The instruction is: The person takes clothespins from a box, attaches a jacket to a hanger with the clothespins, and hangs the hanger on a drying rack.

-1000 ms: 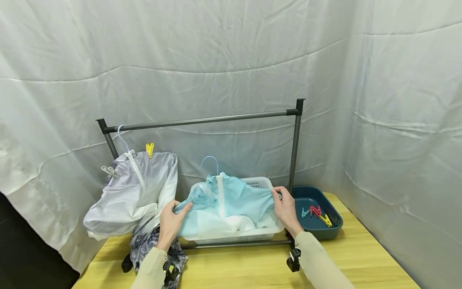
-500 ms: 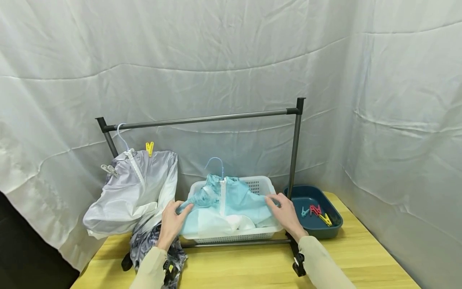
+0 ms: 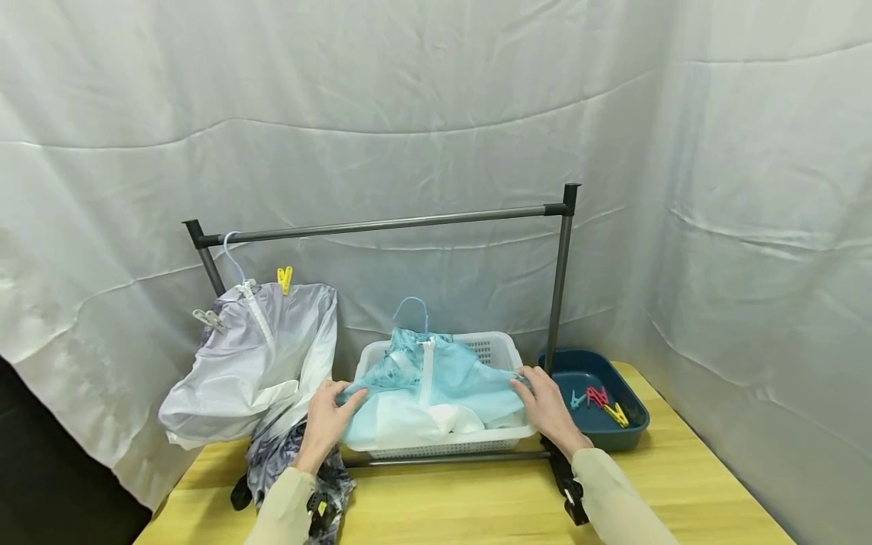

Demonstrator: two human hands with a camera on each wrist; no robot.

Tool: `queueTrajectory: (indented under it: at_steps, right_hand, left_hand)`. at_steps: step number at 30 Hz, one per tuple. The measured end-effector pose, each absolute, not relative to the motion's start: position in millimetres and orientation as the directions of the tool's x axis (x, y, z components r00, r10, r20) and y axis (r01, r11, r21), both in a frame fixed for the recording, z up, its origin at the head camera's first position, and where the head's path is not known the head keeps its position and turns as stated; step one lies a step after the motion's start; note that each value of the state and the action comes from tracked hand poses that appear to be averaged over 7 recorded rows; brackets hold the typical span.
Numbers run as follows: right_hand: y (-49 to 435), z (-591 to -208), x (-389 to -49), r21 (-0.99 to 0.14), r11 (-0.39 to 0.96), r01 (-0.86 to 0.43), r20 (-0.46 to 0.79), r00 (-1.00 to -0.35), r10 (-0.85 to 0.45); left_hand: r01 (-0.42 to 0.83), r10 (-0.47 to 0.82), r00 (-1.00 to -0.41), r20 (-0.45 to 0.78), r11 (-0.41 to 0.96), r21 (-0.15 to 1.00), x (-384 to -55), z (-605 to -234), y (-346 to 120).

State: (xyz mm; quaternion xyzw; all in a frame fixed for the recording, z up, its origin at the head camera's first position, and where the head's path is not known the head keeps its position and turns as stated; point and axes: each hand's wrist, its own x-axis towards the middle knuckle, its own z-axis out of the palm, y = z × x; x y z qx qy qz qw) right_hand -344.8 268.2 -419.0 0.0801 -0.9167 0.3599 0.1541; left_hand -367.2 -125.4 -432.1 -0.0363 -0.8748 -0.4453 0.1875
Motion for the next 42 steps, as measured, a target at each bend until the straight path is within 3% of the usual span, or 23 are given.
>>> queueTrajectory:
  at_steps: [9, 17, 29, 42]
  right_hand:
    - [272.0, -421.1, -341.8, -0.672, 0.711, -0.208, 0.325, -0.945, 0.031]
    - [276.9, -418.2, -340.9, -0.701, 0.696, -0.158, 0.318, -0.942, 0.107]
    - [278.8, -408.3, -340.2, -0.746, 0.653, -0.132, 0.280, -0.952, 0.127]
    - [279.1, -410.3, -339.5, -0.752, 0.650, -0.109, 0.247, -0.961, 0.125]
  left_hand:
    - [0.208, -0.116, -0.933, 0.341, 0.599, 0.773, -363.3, -431.7, -122.3]
    - [0.278, -0.047, -0.923, 0.381, 0.602, 0.749, -369.3, -425.6, -120.4]
    - [0.292, 0.021, -0.940, 0.341, 0.567, 0.770, -370.3, -418.3, -120.0]
    - [0.420, 0.021, -0.856, 0.517, 0.611, 0.671, -366.8, -428.3, -117.2]
